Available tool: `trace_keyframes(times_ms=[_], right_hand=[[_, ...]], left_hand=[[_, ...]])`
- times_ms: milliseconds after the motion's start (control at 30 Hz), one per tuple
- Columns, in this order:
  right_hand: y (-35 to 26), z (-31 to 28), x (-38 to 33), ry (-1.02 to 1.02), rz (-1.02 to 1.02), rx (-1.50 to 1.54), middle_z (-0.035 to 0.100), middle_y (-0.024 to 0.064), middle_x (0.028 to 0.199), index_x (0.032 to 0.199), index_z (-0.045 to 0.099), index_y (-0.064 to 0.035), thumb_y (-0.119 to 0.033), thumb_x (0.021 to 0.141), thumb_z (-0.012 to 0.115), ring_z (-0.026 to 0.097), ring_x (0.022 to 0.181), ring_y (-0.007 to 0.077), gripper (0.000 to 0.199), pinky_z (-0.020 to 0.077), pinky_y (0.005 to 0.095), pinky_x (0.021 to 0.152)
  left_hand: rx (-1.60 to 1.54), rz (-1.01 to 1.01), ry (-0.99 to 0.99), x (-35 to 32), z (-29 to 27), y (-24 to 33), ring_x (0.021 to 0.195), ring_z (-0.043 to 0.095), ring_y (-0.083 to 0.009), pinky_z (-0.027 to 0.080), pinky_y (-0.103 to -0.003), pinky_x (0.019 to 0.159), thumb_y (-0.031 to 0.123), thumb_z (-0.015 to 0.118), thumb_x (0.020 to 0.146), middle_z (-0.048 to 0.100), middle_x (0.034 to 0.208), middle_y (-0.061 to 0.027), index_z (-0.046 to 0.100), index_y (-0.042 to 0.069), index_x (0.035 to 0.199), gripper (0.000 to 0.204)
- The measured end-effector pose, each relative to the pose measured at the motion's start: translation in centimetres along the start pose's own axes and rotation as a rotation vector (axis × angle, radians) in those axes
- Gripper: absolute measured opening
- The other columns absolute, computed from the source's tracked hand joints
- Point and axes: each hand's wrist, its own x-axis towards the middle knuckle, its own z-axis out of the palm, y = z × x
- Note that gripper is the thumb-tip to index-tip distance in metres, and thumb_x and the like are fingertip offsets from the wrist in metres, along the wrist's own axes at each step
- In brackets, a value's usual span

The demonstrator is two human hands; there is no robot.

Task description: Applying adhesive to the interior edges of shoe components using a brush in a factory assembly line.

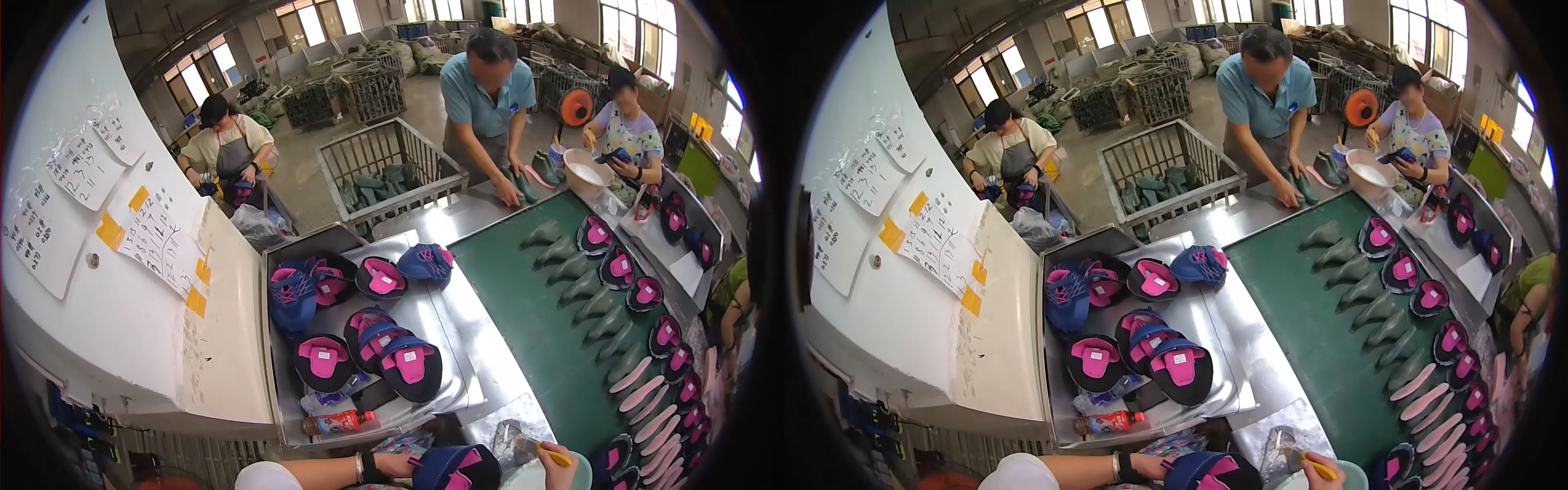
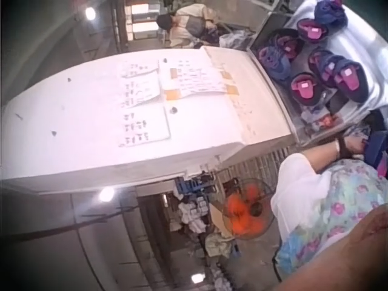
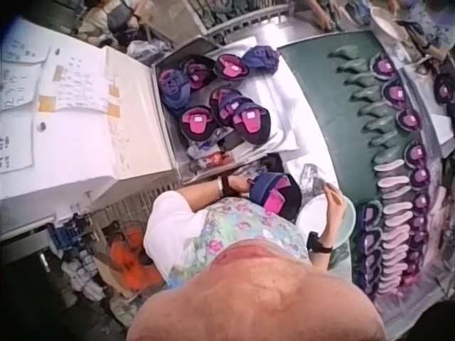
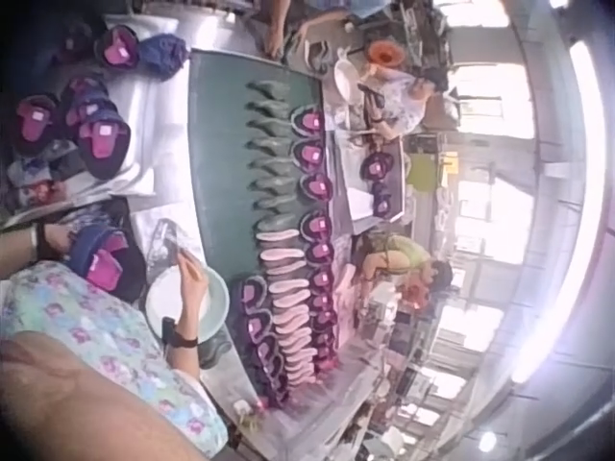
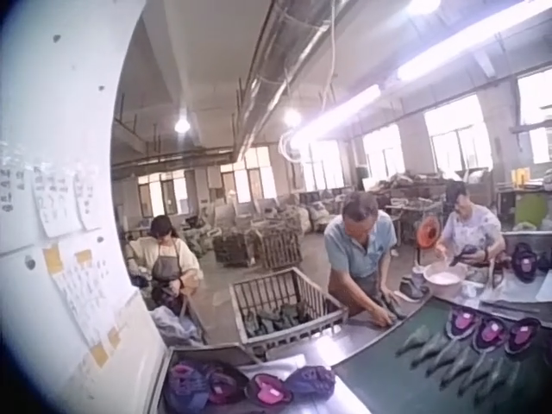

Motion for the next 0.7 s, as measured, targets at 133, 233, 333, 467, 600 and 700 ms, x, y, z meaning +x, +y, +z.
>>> trace_keyframes(times_ms=[133, 233, 333, 467, 600, 700], right_hand=[[1.5, 1.4, 2.4, 0.02, -0.052, -0.007, 0.069, 0.0119, 0.1, 0.096, 0.069, 0.0022, -0.012, 0.085, 0.066, 0.063, 0.094, 0.0197, 0.019, 0.0466, 0.0296, 0.084], [2.3, 2.6, 3.7, 0.063, -0.104, -0.003, 0.068, 0.0108, 0.097, 0.097, 0.069, 0.0022, -0.012, 0.084, 0.067, 0.062, 0.09, 0.0181, 0.019, 0.0471, 0.029, 0.083], [4.0, 2.5, 4.6, 0.084, -0.13, -0.005, 0.068, 0.0097, 0.094, 0.097, 0.069, 0.0021, -0.011, 0.083, 0.068, 0.062, 0.087, 0.0164, 0.019, 0.0475, 0.0284, 0.081], [7.9, 1.3, 5.5, 0.173, -0.096, 0.003, 0.068, 0.0083, 0.09, 0.097, 0.068, 0.0021, -0.01, 0.082, 0.069, 0.061, 0.083, 0.0143, 0.02, 0.0482, 0.0276, 0.078], [15.1, -4.3, -0.7, 0.383, 0.084, -0.066, 0.069, 0.0088, 0.09, 0.097, 0.069, 0.0036, -0.008, 0.079, 0.07, 0.063, 0.083, 0.0138, 0.021, 0.0487, 0.0263, 0.078], [16.9, -5.7, -1.6, 0.432, 0.108, -0.025, 0.071, 0.0105, 0.087, 0.098, 0.07, 0.0003, -0.013, 0.08, 0.071, 0.065, 0.077, 0.0134, 0.022, 0.0499, 0.026, 0.072]], left_hand=[[0.173, 0.202, -0.107, 0.8, -2.9, -3.6, 0.112, 0.051, -0.0191, 0.038, -0.031, 0.1, 0.012, 0.051, 0.091, 0.058, 0.123, -0.0125, 0.053, 0.002, 0.125, 0.036], [0.33, 0.361, -0.209, 2.5, -5.1, -6.9, 0.111, 0.053, -0.0219, 0.039, -0.033, 0.1, 0.012, 0.053, 0.091, 0.058, 0.122, -0.0135, 0.054, 0.004, 0.125, 0.036], [0.462, 0.501, -0.294, 3.6, -5.9, -9.1, 0.11, 0.055, -0.0248, 0.041, -0.034, 0.1, 0.013, 0.054, 0.091, 0.059, 0.121, -0.0144, 0.055, 0.005, 0.125, 0.035], [0.042, -0.012, -0.448, 4.9, -5.0, -5.7, 0.122, 0.048, -0.0269, 0.036, -0.035, 0.105, 0.025, 0.053, 0.095, 0.049, 0.133, -0.0213, 0.054, 0.008, 0.128, 0.037], [0.159, -0.295, -0.281, 4.7, -5.6, -1.4, 0.066, 0.049, -0.013, 0.043, -0.034, 0.059, 0.013, 0.058, 0.077, 0.056, 0.072, -0.0004, 0.057, 0.003, 0.089, 0.016], [0.49, -0.281, -0.323, 6.2, -4.0, 8.9, 0.107, 0.055, -0.0149, 0.043, -0.03, 0.096, 0.0, 0.057, 0.083, 0.056, 0.12, -0.0092, 0.046, 0.005, 0.131, 0.049]])
